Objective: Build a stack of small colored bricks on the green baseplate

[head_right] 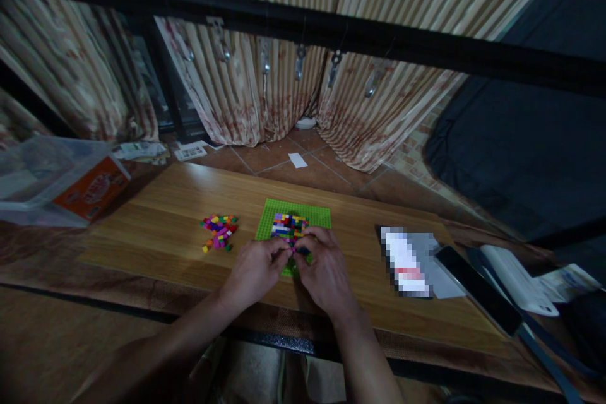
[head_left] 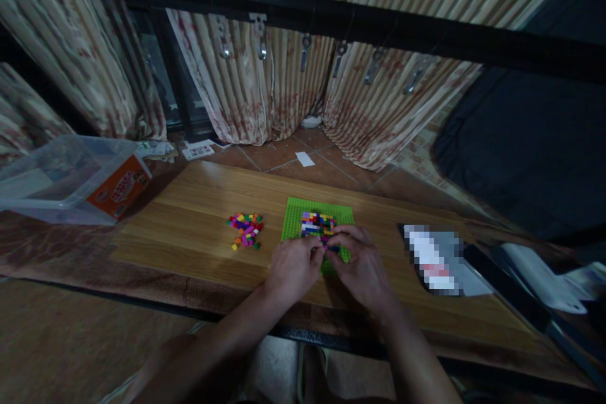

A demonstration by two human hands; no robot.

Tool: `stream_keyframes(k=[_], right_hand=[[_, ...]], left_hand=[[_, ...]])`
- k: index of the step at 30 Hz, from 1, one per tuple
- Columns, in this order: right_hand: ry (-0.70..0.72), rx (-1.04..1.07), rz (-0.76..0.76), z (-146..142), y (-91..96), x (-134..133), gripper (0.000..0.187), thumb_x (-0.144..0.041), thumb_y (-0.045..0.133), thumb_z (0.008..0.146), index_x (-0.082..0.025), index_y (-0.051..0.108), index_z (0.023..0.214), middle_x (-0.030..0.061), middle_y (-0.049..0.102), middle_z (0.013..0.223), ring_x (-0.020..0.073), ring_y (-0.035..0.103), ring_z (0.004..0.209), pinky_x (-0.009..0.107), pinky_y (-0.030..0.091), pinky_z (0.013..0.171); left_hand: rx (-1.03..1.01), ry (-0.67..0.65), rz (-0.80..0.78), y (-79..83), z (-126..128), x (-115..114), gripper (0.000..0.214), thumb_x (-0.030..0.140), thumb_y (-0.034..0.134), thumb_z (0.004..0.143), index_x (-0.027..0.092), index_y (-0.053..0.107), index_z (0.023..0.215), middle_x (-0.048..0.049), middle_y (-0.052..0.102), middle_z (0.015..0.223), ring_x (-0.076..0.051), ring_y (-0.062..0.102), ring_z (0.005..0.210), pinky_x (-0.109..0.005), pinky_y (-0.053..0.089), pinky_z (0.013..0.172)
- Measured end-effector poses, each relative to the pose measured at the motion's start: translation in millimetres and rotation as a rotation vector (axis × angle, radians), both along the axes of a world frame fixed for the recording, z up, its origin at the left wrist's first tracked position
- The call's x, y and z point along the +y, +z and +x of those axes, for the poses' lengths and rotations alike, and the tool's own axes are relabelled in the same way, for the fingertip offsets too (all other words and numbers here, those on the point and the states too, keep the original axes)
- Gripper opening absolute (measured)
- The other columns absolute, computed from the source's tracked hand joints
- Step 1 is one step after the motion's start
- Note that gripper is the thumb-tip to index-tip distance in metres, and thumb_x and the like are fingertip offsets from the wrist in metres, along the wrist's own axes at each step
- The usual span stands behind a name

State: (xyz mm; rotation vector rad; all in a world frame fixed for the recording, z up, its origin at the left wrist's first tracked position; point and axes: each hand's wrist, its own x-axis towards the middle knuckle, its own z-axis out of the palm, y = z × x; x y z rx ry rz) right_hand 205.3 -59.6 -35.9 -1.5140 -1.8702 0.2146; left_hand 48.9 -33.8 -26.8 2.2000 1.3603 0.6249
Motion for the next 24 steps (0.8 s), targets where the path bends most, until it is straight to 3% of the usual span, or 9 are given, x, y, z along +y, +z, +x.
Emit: stream_keyframes(k=[12, 18, 24], right_hand=[[-0.089, 0.276, -0.105, 6, 3.7, 3, 0.006, -0.024, 0.062, 0.076, -0.022, 0.067, 0.080, 0.0050, 0.064, 0.100, 0.0210, 0.060, 0.095, 0.036, 0.046, 0.086], [-0.264, 0.612, -0.259, 5, -0.5, 6, 0.015, -0.035, 0.063, 0.073, -0.020, 0.062, 0.077, 0.0013, 0.065, 0.076, 0.0181, 0.060, 0.072, 0.031, 0.046, 0.070], [-0.333, 0.698, -0.356, -4, -4.5, 9, 0.020, -0.034, 0.068, 0.061, -0.020, 0.059, 0.072, -0.0011, 0.061, 0.067, 0.0171, 0.057, 0.064, 0.030, 0.043, 0.062]], left_hand=[[0.069, 0.078, 0.042, -6.0, 7, -5, 0.025, 0.031, 0.044, 0.090, 0.023, 0.066, 0.082, -0.0022, 0.071, 0.073, -0.015, 0.063, 0.065, -0.025, 0.036, 0.058], [0.077, 0.090, 0.058, -4.3, 9, -6, 0.026, 0.031, 0.042, 0.091, 0.022, 0.065, 0.082, -0.0029, 0.071, 0.075, -0.016, 0.064, 0.068, -0.026, 0.035, 0.058], [0.100, 0.081, 0.060, -3.5, 10, -6, 0.025, 0.029, 0.042, 0.091, 0.021, 0.064, 0.082, -0.0031, 0.071, 0.075, -0.017, 0.065, 0.068, -0.026, 0.034, 0.057]])
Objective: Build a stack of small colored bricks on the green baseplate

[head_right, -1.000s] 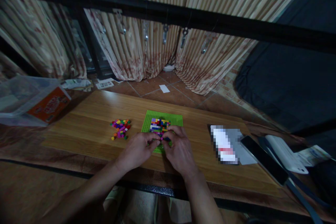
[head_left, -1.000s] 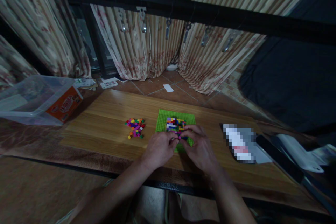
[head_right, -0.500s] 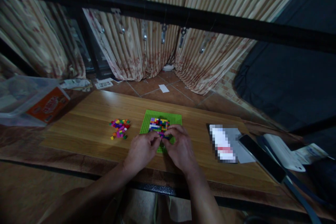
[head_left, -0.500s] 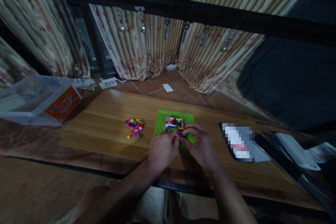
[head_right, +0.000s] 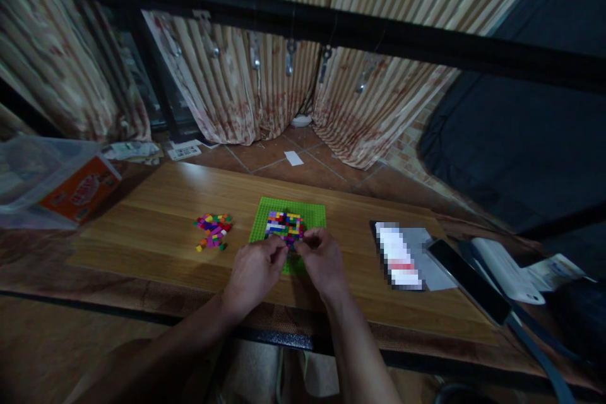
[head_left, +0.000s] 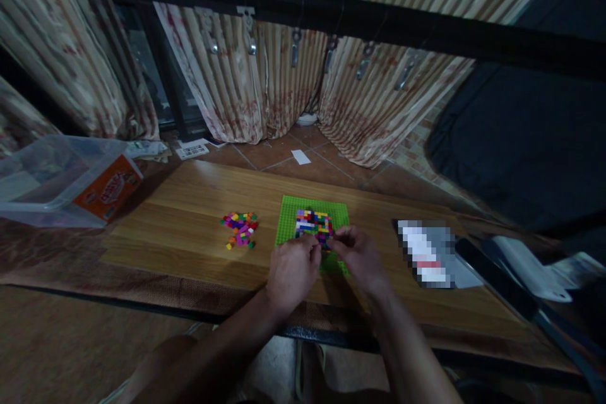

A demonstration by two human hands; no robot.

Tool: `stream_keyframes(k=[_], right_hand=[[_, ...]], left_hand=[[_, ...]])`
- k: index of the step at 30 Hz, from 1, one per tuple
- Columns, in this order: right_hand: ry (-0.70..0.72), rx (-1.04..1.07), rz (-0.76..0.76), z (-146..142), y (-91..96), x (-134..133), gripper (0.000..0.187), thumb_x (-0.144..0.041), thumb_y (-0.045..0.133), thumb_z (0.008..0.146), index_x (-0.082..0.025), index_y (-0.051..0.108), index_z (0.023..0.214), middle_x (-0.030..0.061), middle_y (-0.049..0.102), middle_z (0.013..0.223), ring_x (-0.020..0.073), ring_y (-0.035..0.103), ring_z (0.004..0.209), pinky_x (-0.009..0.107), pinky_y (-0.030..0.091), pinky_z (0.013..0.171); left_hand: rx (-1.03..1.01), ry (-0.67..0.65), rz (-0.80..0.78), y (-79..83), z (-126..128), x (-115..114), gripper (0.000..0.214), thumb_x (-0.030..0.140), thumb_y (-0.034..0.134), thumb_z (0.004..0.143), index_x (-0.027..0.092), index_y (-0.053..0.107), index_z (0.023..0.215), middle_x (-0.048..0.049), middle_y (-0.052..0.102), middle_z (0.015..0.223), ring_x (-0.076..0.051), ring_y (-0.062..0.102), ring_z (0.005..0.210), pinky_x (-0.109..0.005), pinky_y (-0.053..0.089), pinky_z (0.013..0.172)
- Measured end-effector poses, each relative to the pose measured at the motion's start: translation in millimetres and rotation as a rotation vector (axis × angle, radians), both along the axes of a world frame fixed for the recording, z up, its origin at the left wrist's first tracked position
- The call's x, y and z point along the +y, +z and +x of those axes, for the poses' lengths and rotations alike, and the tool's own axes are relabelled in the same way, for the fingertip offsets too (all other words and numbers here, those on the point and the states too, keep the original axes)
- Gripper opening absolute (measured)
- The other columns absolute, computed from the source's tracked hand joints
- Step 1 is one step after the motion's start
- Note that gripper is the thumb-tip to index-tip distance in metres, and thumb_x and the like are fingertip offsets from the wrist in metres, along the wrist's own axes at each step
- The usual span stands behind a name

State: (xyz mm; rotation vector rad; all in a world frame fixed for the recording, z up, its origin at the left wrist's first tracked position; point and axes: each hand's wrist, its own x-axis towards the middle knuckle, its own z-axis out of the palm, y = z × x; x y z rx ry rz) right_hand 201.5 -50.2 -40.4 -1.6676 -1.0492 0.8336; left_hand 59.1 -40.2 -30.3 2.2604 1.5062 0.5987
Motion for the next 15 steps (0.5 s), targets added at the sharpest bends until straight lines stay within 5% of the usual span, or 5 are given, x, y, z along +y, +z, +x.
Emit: stream_keyframes(k=[15], right_hand=[[-0.046, 0.109, -0.140, -7.0, 1.7, 0.9, 0.029, -0.037, 0.071, 0.054, -0.020, 0.061, 0.075, 0.0015, 0.064, 0.073, 0.0201, 0.061, 0.071, 0.030, 0.046, 0.059]], left_hand=[[0.079, -0.009, 0.024, -3.3, 2.2, -1.2, 0.027, 0.028, 0.038, 0.094, 0.020, 0.062, 0.084, -0.0042, 0.072, 0.079, -0.018, 0.067, 0.072, -0.028, 0.036, 0.058]])
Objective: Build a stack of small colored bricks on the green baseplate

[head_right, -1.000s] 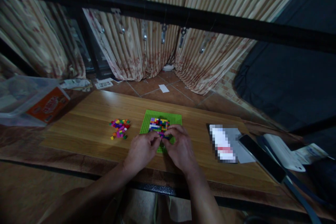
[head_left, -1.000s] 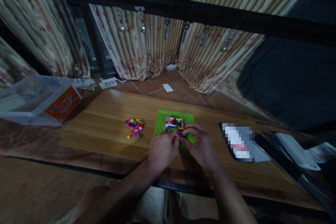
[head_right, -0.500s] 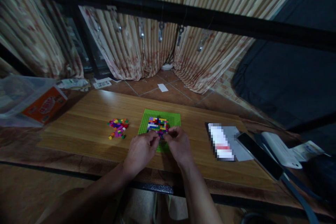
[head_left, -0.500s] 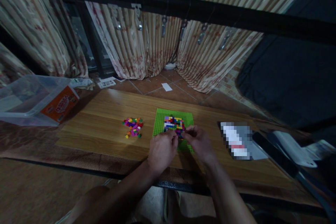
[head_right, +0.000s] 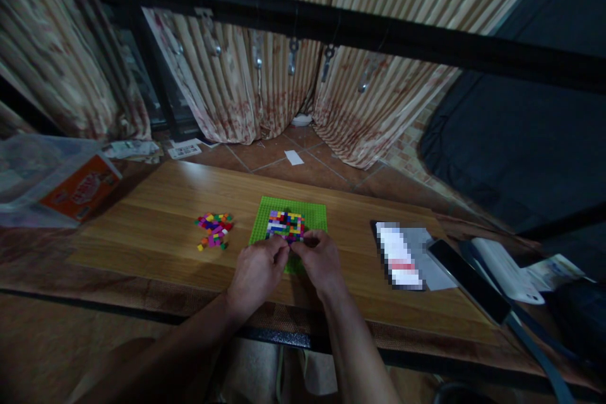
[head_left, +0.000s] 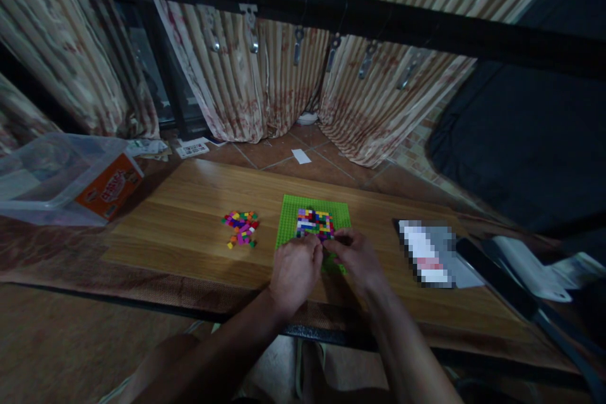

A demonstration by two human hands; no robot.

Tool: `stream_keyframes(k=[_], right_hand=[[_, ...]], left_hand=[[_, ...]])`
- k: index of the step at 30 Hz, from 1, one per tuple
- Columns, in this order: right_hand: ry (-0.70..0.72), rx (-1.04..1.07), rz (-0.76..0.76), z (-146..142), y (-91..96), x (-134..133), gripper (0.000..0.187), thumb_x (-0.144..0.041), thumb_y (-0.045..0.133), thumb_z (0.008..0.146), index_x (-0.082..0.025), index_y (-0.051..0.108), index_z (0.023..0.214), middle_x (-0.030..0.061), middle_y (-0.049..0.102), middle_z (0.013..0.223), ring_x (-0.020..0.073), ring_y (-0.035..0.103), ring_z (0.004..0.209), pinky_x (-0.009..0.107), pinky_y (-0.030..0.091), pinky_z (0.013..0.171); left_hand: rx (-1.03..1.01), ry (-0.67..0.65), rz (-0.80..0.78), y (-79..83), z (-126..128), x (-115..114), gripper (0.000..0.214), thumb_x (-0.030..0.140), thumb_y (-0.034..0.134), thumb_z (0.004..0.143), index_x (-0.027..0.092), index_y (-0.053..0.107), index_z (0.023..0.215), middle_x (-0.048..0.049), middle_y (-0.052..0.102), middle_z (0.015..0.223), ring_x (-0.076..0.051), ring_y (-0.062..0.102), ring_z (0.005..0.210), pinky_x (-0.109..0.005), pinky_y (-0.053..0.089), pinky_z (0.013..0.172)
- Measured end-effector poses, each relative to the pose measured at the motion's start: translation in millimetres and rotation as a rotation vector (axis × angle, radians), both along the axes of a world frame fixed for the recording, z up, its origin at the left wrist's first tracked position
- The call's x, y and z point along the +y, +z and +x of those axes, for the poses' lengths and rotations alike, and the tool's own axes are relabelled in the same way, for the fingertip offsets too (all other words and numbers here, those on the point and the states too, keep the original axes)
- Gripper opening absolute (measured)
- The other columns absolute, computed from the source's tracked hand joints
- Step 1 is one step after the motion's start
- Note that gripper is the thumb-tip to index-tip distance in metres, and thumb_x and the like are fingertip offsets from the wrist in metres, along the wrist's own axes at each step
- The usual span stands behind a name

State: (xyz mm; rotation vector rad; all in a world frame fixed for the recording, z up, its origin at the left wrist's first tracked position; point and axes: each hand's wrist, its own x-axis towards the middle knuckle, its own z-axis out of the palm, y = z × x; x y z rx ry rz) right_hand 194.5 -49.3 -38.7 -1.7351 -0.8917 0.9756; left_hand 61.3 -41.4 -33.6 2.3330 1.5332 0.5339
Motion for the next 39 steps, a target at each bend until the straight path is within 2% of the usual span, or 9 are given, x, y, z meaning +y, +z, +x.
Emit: stream_keyframes(k=[7, 16, 19, 23, 26, 28, 33, 39], right_hand=[[0.023, 0.064, -0.001, 0, -3.3, 0, 0.030, -0.035, 0.071, 0.056, -0.020, 0.059, 0.078, -0.0009, 0.061, 0.071, 0.0170, 0.059, 0.065, 0.029, 0.048, 0.058], [0.013, -0.047, 0.012, 3, -0.4, 1, 0.033, -0.040, 0.071, 0.053, -0.019, 0.061, 0.077, 0.0028, 0.066, 0.076, 0.0218, 0.062, 0.074, 0.032, 0.048, 0.062], [0.015, -0.035, 0.020, 4, -1.8, 2, 0.033, -0.040, 0.073, 0.054, -0.020, 0.062, 0.077, 0.0029, 0.067, 0.075, 0.0221, 0.063, 0.074, 0.032, 0.047, 0.062], [-0.013, -0.006, 0.045, 4, -2.9, 3, 0.034, -0.043, 0.073, 0.055, -0.019, 0.064, 0.077, 0.0037, 0.068, 0.074, 0.0218, 0.063, 0.072, 0.031, 0.045, 0.060], [-0.021, 0.007, 0.053, 4, -1.5, 4, 0.033, -0.044, 0.073, 0.056, -0.019, 0.065, 0.077, 0.0036, 0.068, 0.074, 0.0209, 0.062, 0.070, 0.030, 0.045, 0.057], [-0.014, 0.014, 0.053, 4, -0.1, 4, 0.033, -0.044, 0.072, 0.057, -0.019, 0.066, 0.078, 0.0040, 0.069, 0.075, 0.0209, 0.063, 0.070, 0.030, 0.045, 0.056], [-0.013, 0.033, 0.054, 5, 1.5, 5, 0.036, -0.045, 0.073, 0.056, -0.019, 0.066, 0.080, 0.0043, 0.068, 0.076, 0.0205, 0.062, 0.070, 0.029, 0.044, 0.056], [-0.021, 0.026, 0.040, 5, 3.2, 5, 0.036, -0.045, 0.072, 0.058, -0.018, 0.066, 0.080, 0.0047, 0.069, 0.077, 0.0202, 0.061, 0.070, 0.029, 0.044, 0.055]], left_hand=[[-0.007, -0.017, 0.044, -3.3, 1, -2, 0.026, 0.026, 0.037, 0.094, 0.020, 0.061, 0.083, -0.0042, 0.072, 0.081, -0.019, 0.067, 0.075, -0.028, 0.039, 0.060], [-0.042, -0.015, -0.016, 4.3, -4, 0, 0.025, 0.029, 0.041, 0.092, 0.021, 0.065, 0.088, -0.0040, 0.072, 0.081, -0.018, 0.067, 0.074, -0.027, 0.042, 0.062], [-0.091, 0.000, -0.058, 11.8, -21, 13, 0.026, 0.029, 0.043, 0.089, 0.022, 0.068, 0.086, -0.0024, 0.072, 0.076, -0.017, 0.066, 0.071, -0.025, 0.042, 0.061], [-0.096, -0.045, -0.148, 19.0, -68, 45, 0.021, 0.025, 0.050, 0.082, 0.021, 0.070, 0.078, -0.0012, 0.072, 0.075, -0.015, 0.064, 0.068, -0.023, 0.043, 0.061], [-0.051, -0.065, -0.181, 15.2, -103, 64, 0.017, 0.018, 0.055, 0.074, 0.020, 0.071, 0.077, -0.0007, 0.072, 0.075, -0.015, 0.064, 0.071, -0.022, 0.045, 0.064], [-0.004, -0.103, -0.181, 10.2, -117, 68, 0.020, 0.013, 0.054, 0.070, 0.020, 0.072, 0.077, -0.0010, 0.072, 0.076, -0.015, 0.064, 0.072, -0.024, 0.046, 0.069], [0.081, -0.180, -0.149, -1.2, -122, 64, 0.026, 0.008, 0.052, 0.066, 0.021, 0.071, 0.076, -0.0020, 0.069, 0.076, -0.017, 0.062, 0.075, -0.027, 0.046, 0.075], [0.155, -0.145, -0.110, -10.6, -120, 65, 0.026, 0.008, 0.051, 0.067, 0.024, 0.070, 0.073, -0.0020, 0.067, 0.074, -0.018, 0.061, 0.076, -0.027, 0.046, 0.076]])
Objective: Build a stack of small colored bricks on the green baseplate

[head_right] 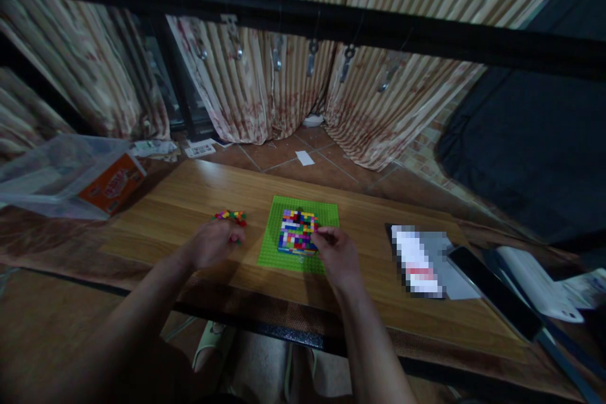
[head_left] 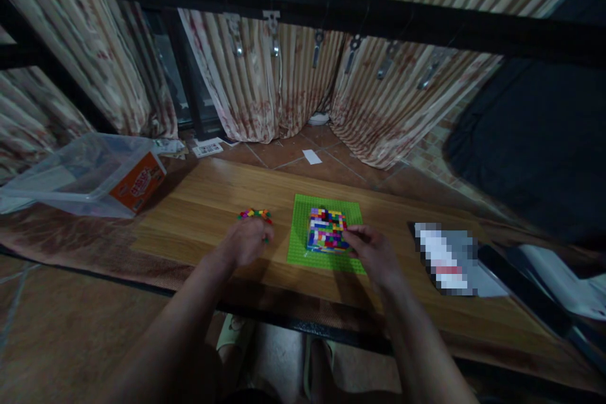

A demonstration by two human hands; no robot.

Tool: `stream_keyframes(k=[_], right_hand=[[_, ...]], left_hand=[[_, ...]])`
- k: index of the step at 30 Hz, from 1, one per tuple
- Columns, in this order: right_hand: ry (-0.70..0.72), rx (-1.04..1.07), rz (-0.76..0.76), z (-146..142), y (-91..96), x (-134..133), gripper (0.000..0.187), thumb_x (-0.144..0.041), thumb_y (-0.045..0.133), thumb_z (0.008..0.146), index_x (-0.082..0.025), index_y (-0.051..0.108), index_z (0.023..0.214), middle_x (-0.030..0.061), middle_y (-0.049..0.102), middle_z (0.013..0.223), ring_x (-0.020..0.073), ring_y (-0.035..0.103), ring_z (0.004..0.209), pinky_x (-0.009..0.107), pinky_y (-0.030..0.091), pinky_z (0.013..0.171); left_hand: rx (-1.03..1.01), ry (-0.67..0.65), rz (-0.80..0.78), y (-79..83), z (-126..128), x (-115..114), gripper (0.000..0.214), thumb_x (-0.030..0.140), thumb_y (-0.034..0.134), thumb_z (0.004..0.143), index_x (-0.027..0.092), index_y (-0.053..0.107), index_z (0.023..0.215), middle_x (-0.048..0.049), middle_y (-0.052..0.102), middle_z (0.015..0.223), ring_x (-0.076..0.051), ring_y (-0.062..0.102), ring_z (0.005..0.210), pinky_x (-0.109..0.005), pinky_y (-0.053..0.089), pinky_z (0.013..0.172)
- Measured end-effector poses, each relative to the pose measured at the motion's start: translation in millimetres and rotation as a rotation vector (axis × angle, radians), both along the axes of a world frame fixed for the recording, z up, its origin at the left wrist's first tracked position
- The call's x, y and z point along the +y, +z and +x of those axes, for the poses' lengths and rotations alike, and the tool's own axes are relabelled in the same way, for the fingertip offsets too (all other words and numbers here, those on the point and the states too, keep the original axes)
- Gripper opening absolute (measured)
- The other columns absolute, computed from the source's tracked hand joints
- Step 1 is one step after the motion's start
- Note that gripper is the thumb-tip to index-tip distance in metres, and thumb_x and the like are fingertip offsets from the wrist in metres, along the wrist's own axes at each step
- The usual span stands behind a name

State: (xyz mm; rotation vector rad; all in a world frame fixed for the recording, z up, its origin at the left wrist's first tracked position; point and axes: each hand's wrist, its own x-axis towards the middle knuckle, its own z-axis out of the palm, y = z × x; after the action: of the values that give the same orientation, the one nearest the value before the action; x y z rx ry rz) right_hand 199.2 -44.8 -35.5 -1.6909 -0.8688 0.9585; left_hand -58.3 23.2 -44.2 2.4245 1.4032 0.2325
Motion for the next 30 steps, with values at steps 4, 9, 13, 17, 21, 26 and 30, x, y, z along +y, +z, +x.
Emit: stream_keyframes(k=[4, 9, 13, 17, 21, 26, 30], right_hand=[[-0.002, -0.017, 0.004, 1, -0.4, 1, 0.034, -0.045, 0.071, 0.059, -0.018, 0.066, 0.079, 0.0048, 0.069, 0.076, 0.0200, 0.062, 0.069, 0.029, 0.045, 0.055], [0.002, -0.025, 0.017, 2, -2.6, 2, 0.033, -0.047, 0.069, 0.060, -0.019, 0.066, 0.078, 0.0044, 0.068, 0.075, 0.0197, 0.062, 0.069, 0.029, 0.046, 0.056], [0.000, -0.033, 0.017, 1, -3.1, 2, 0.033, -0.046, 0.069, 0.060, -0.019, 0.067, 0.077, 0.0047, 0.069, 0.076, 0.0205, 0.062, 0.070, 0.030, 0.046, 0.058], [-0.012, -0.033, 0.033, 2, -4.3, 3, 0.035, -0.047, 0.069, 0.059, -0.018, 0.067, 0.079, 0.0060, 0.069, 0.079, 0.0222, 0.064, 0.076, 0.031, 0.047, 0.060], [-0.003, -0.048, 0.040, 2, -5.2, 4, 0.035, -0.047, 0.069, 0.060, -0.018, 0.067, 0.079, 0.0066, 0.070, 0.080, 0.0229, 0.064, 0.077, 0.032, 0.047, 0.062], [0.001, -0.062, 0.043, 2, -5.9, 3, 0.036, -0.048, 0.068, 0.061, -0.018, 0.066, 0.081, 0.0066, 0.070, 0.083, 0.0229, 0.065, 0.080, 0.032, 0.049, 0.064], [0.006, -0.074, 0.047, 3, -7.1, 3, 0.036, -0.049, 0.069, 0.062, -0.019, 0.067, 0.081, 0.0057, 0.070, 0.082, 0.0223, 0.065, 0.079, 0.032, 0.049, 0.065]], left_hand=[[0.003, -0.005, -0.010, 4.7, 3, 0, 0.023, 0.009, 0.052, 0.068, 0.022, 0.070, 0.073, -0.0031, 0.069, 0.076, -0.019, 0.062, 0.077, -0.028, 0.045, 0.075], [-0.128, -0.039, -0.013, 13.7, 11, -1, 0.019, 0.015, 0.053, 0.074, 0.020, 0.070, 0.079, -0.0030, 0.070, 0.080, -0.017, 0.063, 0.076, -0.027, 0.045, 0.072], [-0.265, -0.031, -0.056, 19.7, 22, -4, 0.017, 0.019, 0.052, 0.079, 0.020, 0.069, 0.082, -0.0022, 0.069, 0.082, -0.015, 0.062, 0.075, -0.024, 0.045, 0.068], [-0.438, -0.050, -0.119, 23.6, 38, -15, 0.017, 0.019, 0.053, 0.082, 0.019, 0.069, 0.088, -0.0025, 0.069, 0.085, -0.014, 0.062, 0.076, -0.023, 0.047, 0.069], [-0.547, -0.068, -0.098, 23.8, 58, -29, 0.016, 0.020, 0.054, 0.085, 0.020, 0.069, 0.091, -0.0016, 0.069, 0.086, -0.013, 0.062, 0.079, -0.024, 0.047, 0.073], [-0.508, -0.118, -0.016, 23.1, 77, -39, 0.015, 0.018, 0.054, 0.086, 0.021, 0.068, 0.090, -0.0028, 0.068, 0.094, -0.015, 0.062, 0.089, -0.027, 0.046, 0.081], [-0.457, -0.146, 0.067, 22.3, 84, -41, 0.014, 0.018, 0.054, 0.087, 0.022, 0.068, 0.090, -0.0025, 0.068, 0.092, -0.016, 0.062, 0.088, -0.028, 0.046, 0.080]])
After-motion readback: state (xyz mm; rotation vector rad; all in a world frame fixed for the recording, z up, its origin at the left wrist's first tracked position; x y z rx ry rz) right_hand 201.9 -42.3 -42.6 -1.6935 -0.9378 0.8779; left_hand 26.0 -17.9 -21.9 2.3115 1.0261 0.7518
